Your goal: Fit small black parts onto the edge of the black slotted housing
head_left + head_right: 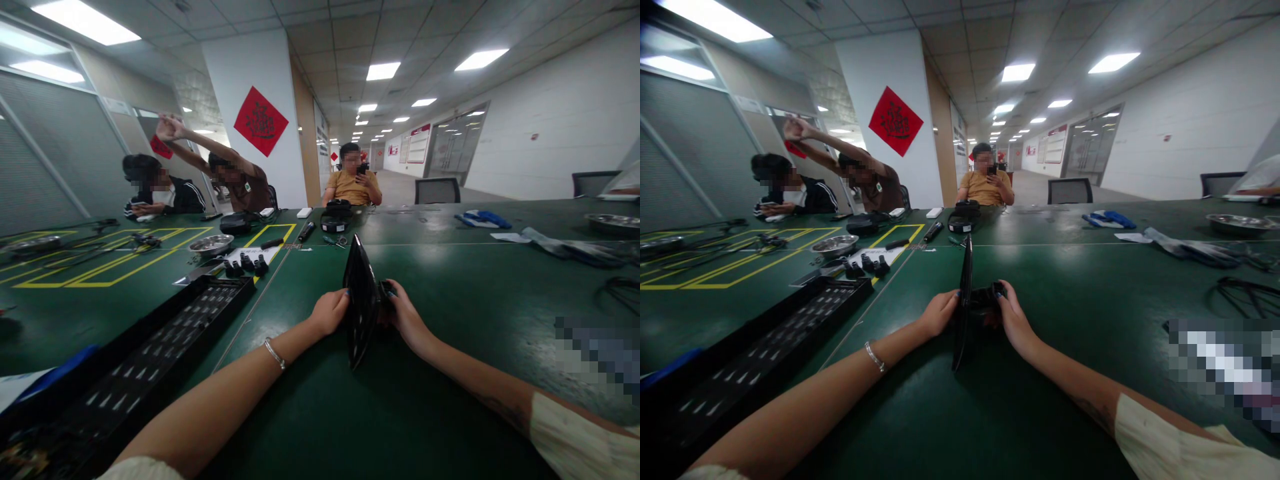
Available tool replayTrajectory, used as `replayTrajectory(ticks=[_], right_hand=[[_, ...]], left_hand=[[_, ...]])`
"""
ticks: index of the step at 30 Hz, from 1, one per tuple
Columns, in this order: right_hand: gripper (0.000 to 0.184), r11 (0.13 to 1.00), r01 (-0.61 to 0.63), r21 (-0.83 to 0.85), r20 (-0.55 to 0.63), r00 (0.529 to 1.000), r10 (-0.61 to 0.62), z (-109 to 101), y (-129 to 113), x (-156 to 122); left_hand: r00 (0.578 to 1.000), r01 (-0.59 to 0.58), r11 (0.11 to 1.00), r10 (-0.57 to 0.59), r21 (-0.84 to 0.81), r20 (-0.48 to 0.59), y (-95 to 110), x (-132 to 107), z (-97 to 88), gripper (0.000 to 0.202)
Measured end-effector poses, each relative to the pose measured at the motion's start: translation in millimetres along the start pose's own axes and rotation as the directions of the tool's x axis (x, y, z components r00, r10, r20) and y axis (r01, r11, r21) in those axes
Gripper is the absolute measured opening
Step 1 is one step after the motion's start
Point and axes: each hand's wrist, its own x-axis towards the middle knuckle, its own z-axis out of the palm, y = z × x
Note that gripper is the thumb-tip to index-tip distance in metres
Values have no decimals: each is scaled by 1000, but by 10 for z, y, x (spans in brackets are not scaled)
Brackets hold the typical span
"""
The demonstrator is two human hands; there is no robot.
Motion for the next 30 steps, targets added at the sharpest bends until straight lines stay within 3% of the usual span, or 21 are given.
replayTrajectory(ticks=[12, 30], right_hand=[[49, 1000, 0, -11, 16, 1000, 0, -12, 14, -2], [48, 1000, -7, -6, -14, 1000, 7, -8, 4, 7]], left_hand=[[997, 80, 996, -81, -33, -16, -27, 20, 26, 56], [1000, 12, 1000, -12, -9, 2, -14, 25, 7, 50]])
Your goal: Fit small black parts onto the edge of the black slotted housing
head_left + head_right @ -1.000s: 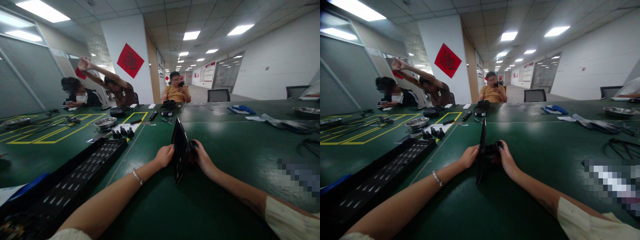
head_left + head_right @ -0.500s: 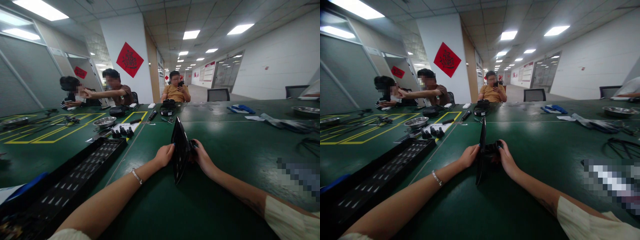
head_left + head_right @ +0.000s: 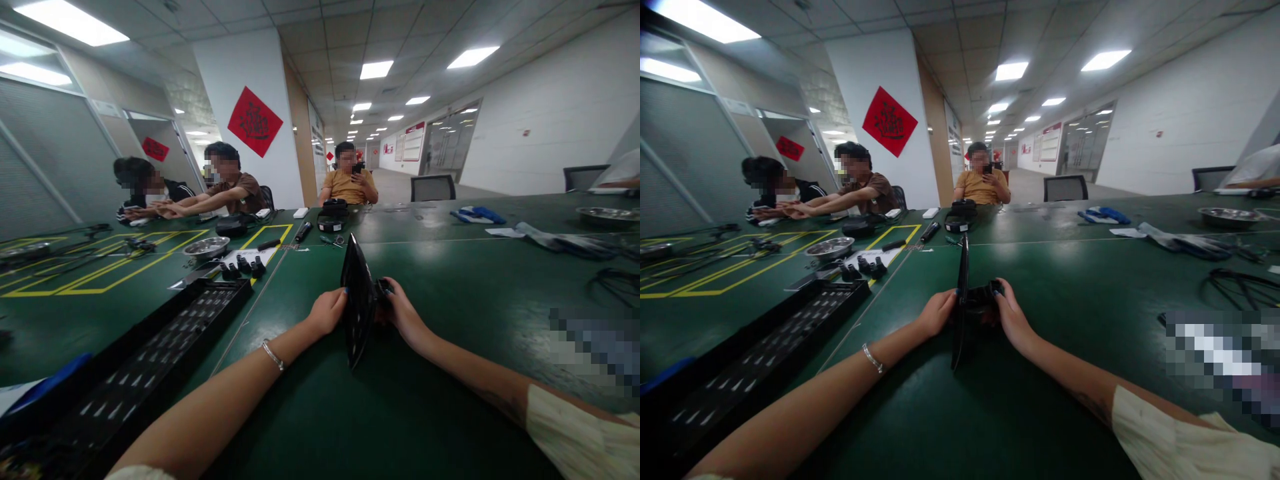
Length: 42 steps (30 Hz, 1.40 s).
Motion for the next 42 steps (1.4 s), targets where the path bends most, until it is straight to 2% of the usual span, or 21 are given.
replayTrajectory(ticks=[18, 25, 31, 42], right_hand=[[49, 1000, 9, -2, 4, 1000, -9, -9, 17, 10], [49, 1000, -1, -6, 6, 1000, 1, -20, 16, 7], [48, 1000, -4, -4, 0, 1000, 4, -9, 2, 4], [47, 1000, 1, 9, 16, 1000, -2, 3, -4, -20]], left_hand=[[1000, -5, 1000, 5, -3, 18, 3, -1, -17, 39], [999, 31, 999, -30, -40, 25, -4, -8, -13, 35], [994, 106, 990, -106, -90, 3, -60, 8, 31, 52], [999, 30, 996, -28, -82, 19, -16, -11, -4, 43]])
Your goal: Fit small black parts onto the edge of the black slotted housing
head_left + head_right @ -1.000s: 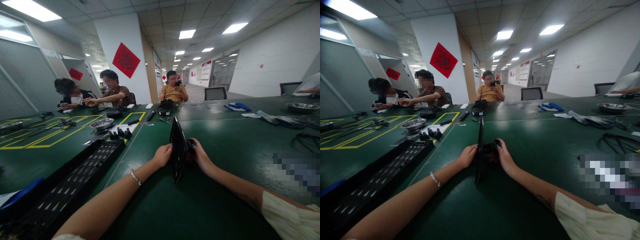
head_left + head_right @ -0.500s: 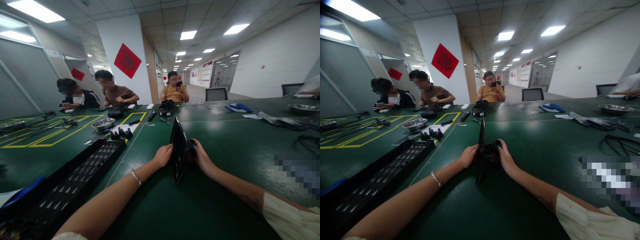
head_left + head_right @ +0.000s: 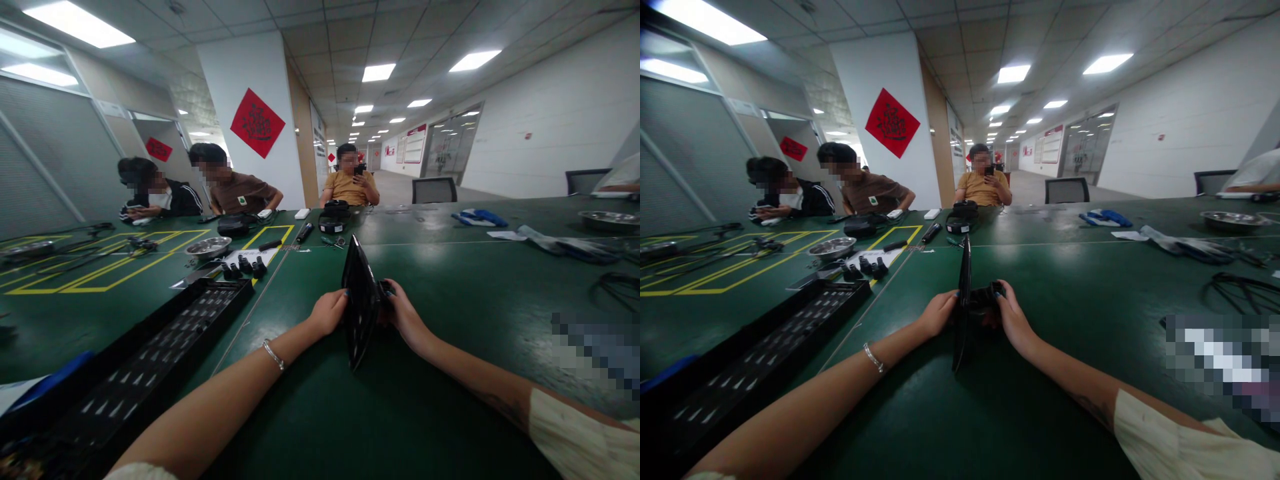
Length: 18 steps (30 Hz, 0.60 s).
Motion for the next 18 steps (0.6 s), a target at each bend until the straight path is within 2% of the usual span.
replayTrajectory(ticks=[7, 12, 18], right_hand=[[47, 1000, 9, -9, -4, 1000, -9, -1, 3, 12], [47, 1000, -6, -6, -12, 1000, 6, 11, 3, 21], [44, 1000, -8, 18, -12, 1000, 8, 28, -31, -3]], left_hand=[[1000, -5, 1000, 5, 14, 2, -3, 3, -3, 41], [998, 57, 998, -57, 21, -24, 0, 8, 16, 52], [1000, 9, 999, -8, 39, -26, -5, 13, 19, 49]])
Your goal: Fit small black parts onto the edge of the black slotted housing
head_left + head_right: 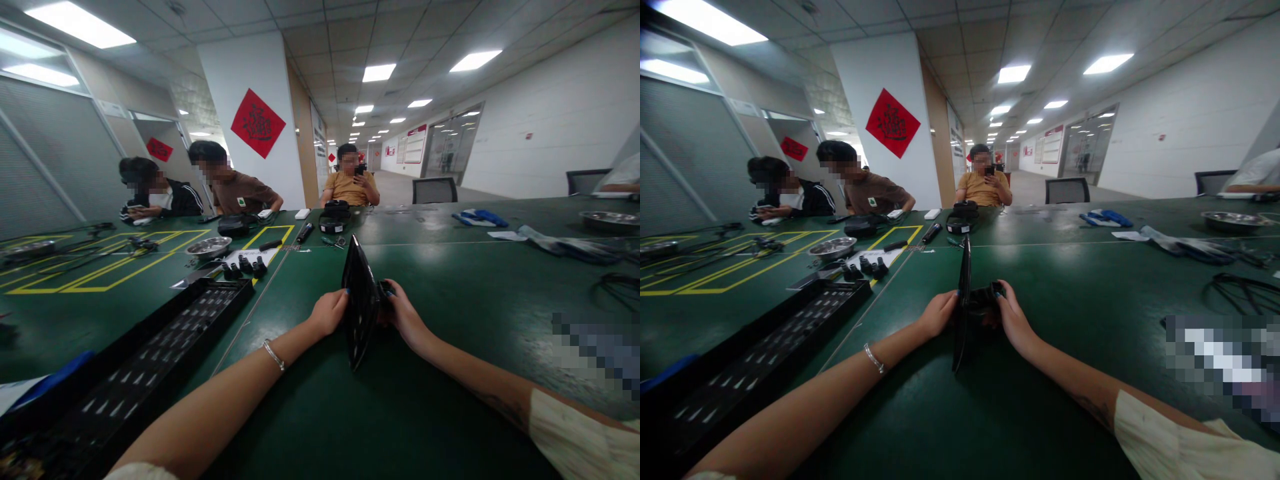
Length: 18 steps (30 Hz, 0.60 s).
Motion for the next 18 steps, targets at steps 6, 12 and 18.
replayTrajectory(ticks=[6, 12, 18], right_hand=[[45, 1000, 12, -11, 12, 1000, -12, -39, 35, 14], [48, 1000, 10, -25, 10, 1000, -10, -52, 58, 31], [50, 999, 9, -47, 4, 1000, -9, -35, 39, 22]], left_hand=[[1000, -14, 1000, 14, -11, 14, -8, -10, -10, 46], [1000, 28, 1000, -28, -11, -13, -16, 1, 9, 56], [1000, 14, 1000, -15, -12, -10, -9, 5, 5, 54]])
